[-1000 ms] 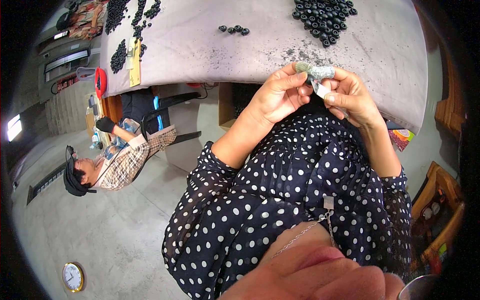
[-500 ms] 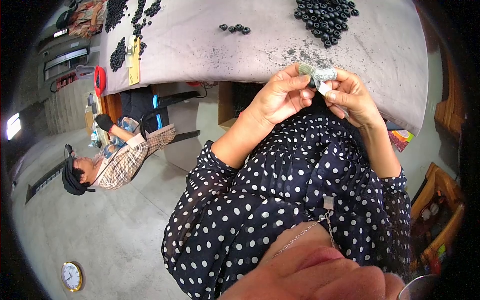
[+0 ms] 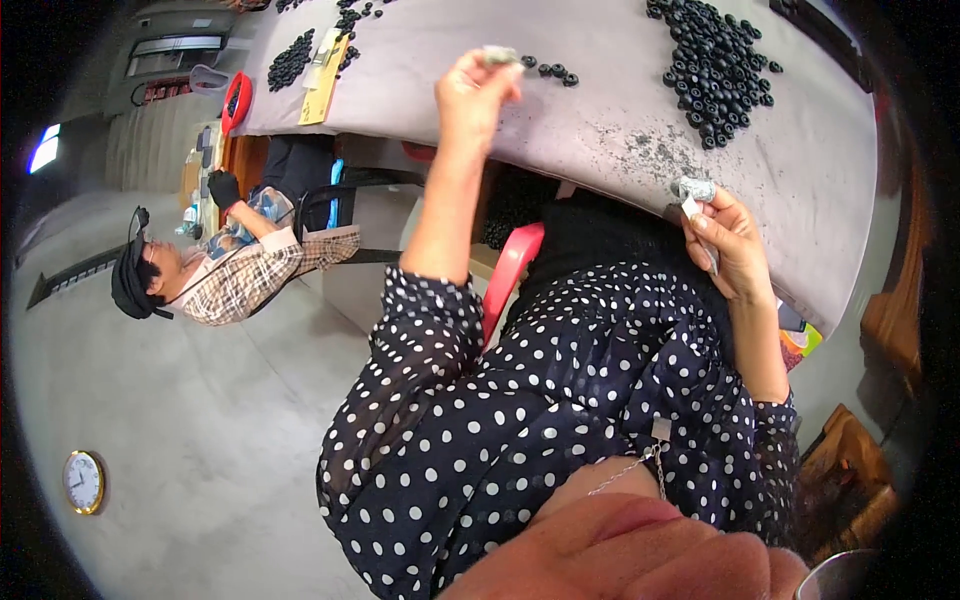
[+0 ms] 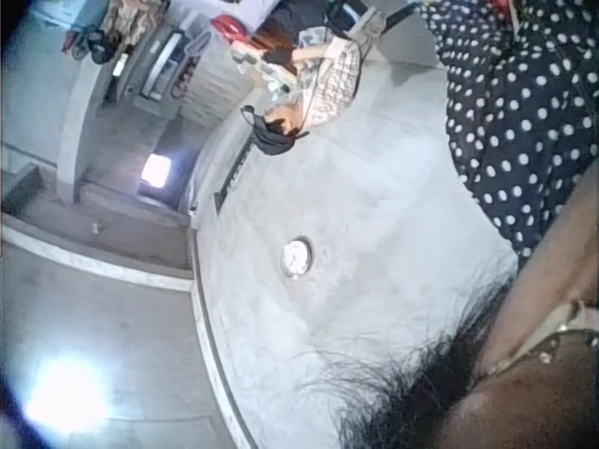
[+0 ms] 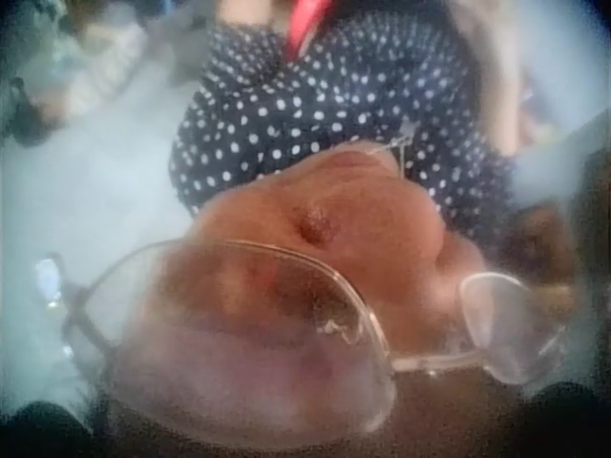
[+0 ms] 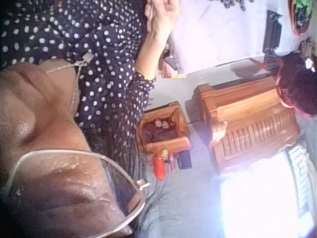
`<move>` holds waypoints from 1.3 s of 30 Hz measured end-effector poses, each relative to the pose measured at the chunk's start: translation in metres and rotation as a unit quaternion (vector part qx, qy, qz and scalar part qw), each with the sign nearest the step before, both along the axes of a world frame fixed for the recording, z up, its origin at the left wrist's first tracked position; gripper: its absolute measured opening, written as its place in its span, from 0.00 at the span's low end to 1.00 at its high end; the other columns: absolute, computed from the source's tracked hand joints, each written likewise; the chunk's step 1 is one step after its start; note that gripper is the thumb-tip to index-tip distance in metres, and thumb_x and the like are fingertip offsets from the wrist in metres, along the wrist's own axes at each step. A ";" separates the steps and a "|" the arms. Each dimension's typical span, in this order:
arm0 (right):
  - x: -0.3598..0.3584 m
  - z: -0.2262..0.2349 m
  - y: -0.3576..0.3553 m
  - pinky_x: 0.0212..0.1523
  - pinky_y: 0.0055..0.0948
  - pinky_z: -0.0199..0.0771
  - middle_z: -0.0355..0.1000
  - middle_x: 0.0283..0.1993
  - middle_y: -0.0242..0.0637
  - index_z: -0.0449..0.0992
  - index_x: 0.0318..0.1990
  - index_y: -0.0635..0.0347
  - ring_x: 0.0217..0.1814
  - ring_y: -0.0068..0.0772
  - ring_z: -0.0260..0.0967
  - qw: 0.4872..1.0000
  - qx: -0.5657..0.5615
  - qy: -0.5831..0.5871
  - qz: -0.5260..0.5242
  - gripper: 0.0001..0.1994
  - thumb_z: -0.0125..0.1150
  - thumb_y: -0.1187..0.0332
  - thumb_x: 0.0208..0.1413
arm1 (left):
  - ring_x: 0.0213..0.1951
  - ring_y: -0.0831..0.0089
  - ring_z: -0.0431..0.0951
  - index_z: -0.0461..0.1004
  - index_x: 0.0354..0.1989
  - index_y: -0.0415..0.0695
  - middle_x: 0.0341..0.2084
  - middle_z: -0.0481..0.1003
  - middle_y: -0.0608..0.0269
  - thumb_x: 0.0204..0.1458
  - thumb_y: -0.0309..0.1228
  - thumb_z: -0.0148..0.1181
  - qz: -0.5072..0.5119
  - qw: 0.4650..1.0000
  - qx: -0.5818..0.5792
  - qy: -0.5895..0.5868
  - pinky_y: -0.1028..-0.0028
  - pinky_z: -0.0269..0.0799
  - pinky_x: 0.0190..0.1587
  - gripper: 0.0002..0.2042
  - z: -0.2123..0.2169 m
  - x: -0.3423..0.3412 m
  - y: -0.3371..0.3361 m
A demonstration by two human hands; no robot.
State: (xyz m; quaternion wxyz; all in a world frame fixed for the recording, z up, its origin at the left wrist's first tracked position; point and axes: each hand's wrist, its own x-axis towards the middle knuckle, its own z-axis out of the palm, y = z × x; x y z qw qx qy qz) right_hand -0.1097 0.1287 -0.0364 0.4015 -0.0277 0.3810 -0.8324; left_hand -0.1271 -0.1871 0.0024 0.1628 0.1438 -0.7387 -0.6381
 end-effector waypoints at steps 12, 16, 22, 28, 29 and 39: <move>-0.004 0.002 -0.002 0.14 0.12 0.58 0.68 0.26 0.31 0.69 0.44 0.66 0.16 0.14 0.58 1.000 -0.025 -0.011 0.011 0.13 0.58 0.75 0.50 | 0.24 0.82 0.72 0.76 0.33 0.36 0.23 0.76 0.66 0.44 0.22 0.60 -0.099 0.973 -0.186 -0.098 0.80 0.70 0.29 0.07 -0.025 -0.057 -0.041; -0.003 0.003 0.000 0.12 0.12 0.55 0.66 0.24 0.32 0.69 0.42 0.66 0.14 0.14 0.56 1.000 -0.010 0.001 -0.001 0.12 0.59 0.72 0.51 | 0.25 0.78 0.72 0.77 0.36 0.40 0.23 0.76 0.65 0.45 0.30 0.61 -0.096 0.950 -0.261 -0.145 0.77 0.70 0.33 0.10 -0.017 -0.060 -0.037; -0.003 0.007 -0.001 0.12 0.12 0.56 0.66 0.24 0.32 0.70 0.43 0.66 0.15 0.15 0.56 1.000 -0.020 -0.012 0.001 0.13 0.60 0.72 0.50 | 0.29 0.65 0.74 0.75 0.38 0.41 0.27 0.75 0.56 0.45 0.34 0.61 -0.108 0.927 -0.359 0.025 0.71 0.70 0.35 0.13 -0.008 -0.098 0.014; 0.000 0.008 0.000 0.12 0.12 0.57 0.68 0.26 0.33 0.70 0.44 0.65 0.16 0.15 0.58 0.999 -0.030 -0.014 0.006 0.14 0.60 0.72 0.49 | 0.39 0.58 0.74 0.75 0.38 0.44 0.34 0.74 0.52 0.45 0.35 0.59 -0.142 0.900 -0.404 0.086 0.67 0.69 0.42 0.13 -0.036 -0.193 0.064; 0.000 0.008 0.000 0.12 0.12 0.57 0.68 0.26 0.33 0.70 0.44 0.65 0.16 0.15 0.58 1.000 -0.024 -0.017 0.007 0.14 0.60 0.73 0.49 | 0.40 0.57 0.74 0.76 0.37 0.44 0.35 0.74 0.52 0.45 0.37 0.58 -0.129 0.886 -0.426 0.131 0.66 0.69 0.43 0.13 -0.038 -0.208 0.072; -0.005 0.008 0.001 0.13 0.12 0.58 0.68 0.26 0.33 0.70 0.42 0.66 0.15 0.15 0.59 0.999 -0.026 -0.030 0.028 0.13 0.60 0.74 0.49 | 0.40 0.57 0.74 0.76 0.35 0.42 0.35 0.76 0.56 0.48 0.38 0.55 -0.204 0.905 -0.345 0.142 0.66 0.68 0.44 0.13 -0.063 -0.189 0.102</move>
